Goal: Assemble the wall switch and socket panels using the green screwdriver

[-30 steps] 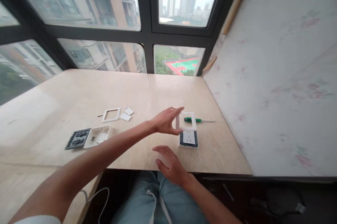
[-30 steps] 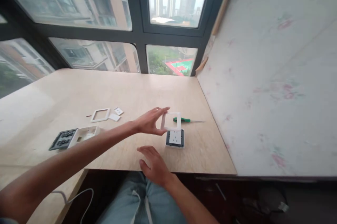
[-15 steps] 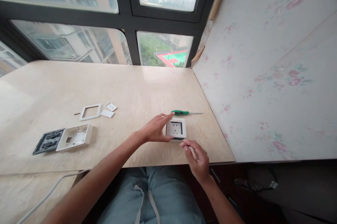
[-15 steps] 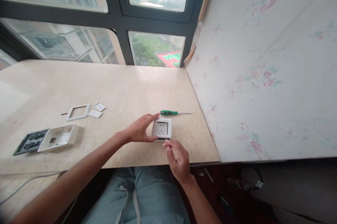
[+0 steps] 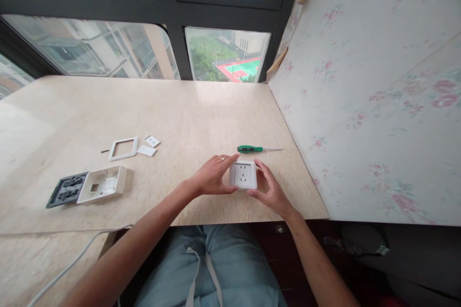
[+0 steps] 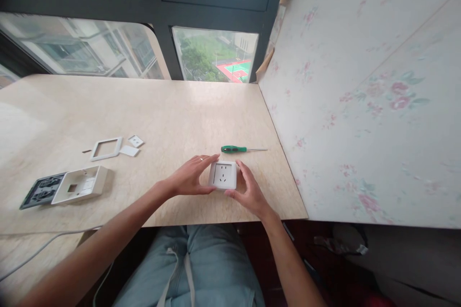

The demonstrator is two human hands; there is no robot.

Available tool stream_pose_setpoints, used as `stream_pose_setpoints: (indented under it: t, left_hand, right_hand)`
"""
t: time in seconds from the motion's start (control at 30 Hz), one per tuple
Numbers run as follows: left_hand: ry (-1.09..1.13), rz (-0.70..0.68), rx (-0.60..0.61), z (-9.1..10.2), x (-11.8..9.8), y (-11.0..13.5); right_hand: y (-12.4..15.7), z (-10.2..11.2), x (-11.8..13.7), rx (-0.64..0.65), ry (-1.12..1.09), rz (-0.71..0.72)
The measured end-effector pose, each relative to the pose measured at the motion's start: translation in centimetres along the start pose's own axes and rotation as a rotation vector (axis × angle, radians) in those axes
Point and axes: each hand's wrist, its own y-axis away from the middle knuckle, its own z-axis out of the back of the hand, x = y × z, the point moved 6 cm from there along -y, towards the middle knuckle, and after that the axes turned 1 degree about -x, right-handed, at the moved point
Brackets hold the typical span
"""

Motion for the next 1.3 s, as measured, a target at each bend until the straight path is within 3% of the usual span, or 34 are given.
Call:
stream_pose_setpoints:
  t: [0.27,0.83,1.3]
  left_hand:
    - [0.056,0.025,0.003,-0.6,0.4,0.2]
    - [0.434,0.166,-0.14,-2.7,2.0,2.0]
    - [0.351,0.075,-0.192,-3.4,1.8,2.0]
  right_hand:
    - [-0.3,0.4,0.3,0.1,-0.018,-0.012]
    - [-0.5,0.7,0.2,0.085,0.04,0.007]
    - [-0.7,1.1,1.8,0.198,0.351,0.209]
